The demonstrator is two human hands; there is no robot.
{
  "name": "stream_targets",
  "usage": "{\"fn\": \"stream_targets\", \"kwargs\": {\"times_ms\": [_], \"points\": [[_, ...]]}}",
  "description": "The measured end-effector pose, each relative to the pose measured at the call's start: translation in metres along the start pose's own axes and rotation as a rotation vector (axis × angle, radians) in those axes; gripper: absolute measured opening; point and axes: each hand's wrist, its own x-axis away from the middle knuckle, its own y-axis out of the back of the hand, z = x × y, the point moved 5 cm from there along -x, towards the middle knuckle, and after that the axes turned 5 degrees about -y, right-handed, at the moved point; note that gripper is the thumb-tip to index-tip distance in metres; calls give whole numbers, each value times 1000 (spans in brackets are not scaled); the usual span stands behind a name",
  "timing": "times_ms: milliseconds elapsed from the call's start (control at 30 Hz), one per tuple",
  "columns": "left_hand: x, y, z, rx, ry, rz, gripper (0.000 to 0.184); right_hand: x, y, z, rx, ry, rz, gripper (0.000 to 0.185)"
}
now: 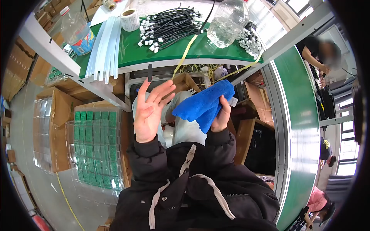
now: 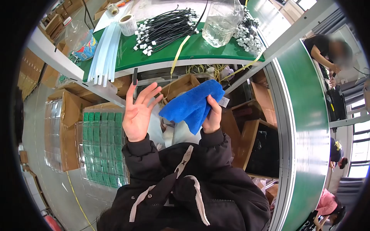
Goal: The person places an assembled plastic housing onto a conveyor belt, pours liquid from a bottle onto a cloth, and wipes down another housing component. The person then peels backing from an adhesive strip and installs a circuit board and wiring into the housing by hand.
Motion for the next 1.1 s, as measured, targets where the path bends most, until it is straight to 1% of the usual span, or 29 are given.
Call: {"fn": "stream_targets", "kwargs": {"times_ms": [167, 200, 300, 333, 400, 500, 533, 600, 700, 800, 900, 933, 1033, 1100], "points": [[1, -3, 7, -322, 56, 37, 76, 0, -1, -1, 55, -2, -20, 31], [0, -5, 11, -374, 135, 33, 86, 0, -4, -2, 74, -3, -46, 31], [9, -10, 26, -570, 247, 181, 97, -1, -6, -4, 108, -1, -44, 31], [9, -12, 30, -655, 203, 178, 102, 0, -7, -5, 111, -5, -53, 31], [9, -14, 35, -652, 219, 98, 98, 0, -7, -6, 119, -14, -72, 32], [9, -12, 39, -620, 220, 12, 92, 1, -4, -7, 135, 15, -64, 38], [8, -11, 39, -606, 215, -11, 90, 0, -1, -8, 141, 24, -69, 44], [6, -14, 33, -692, 160, 5, 87, -3, -2, -11, 153, 43, -77, 57], [4, -13, 28, -812, 104, 26, 84, -4, -29, -11, 154, 32, 72, 64], [6, -8, 32, -874, 112, 53, 83, -4, -37, -11, 110, 37, 85, 59], [7, -7, 34, -885, 141, 76, 85, -6, -22, -13, 178, -79, 38, 54], [7, -7, 34, -885, 148, 83, 86, -6, -19, -13, 202, -76, 29, 52], [5, -10, 32, -902, 49, 84, 89, -5, -18, -12, 249, -72, 13, 48], [4, -9, 32, -879, 49, 68, 90, -5, -21, -13, 251, -75, 24, 46]]}}
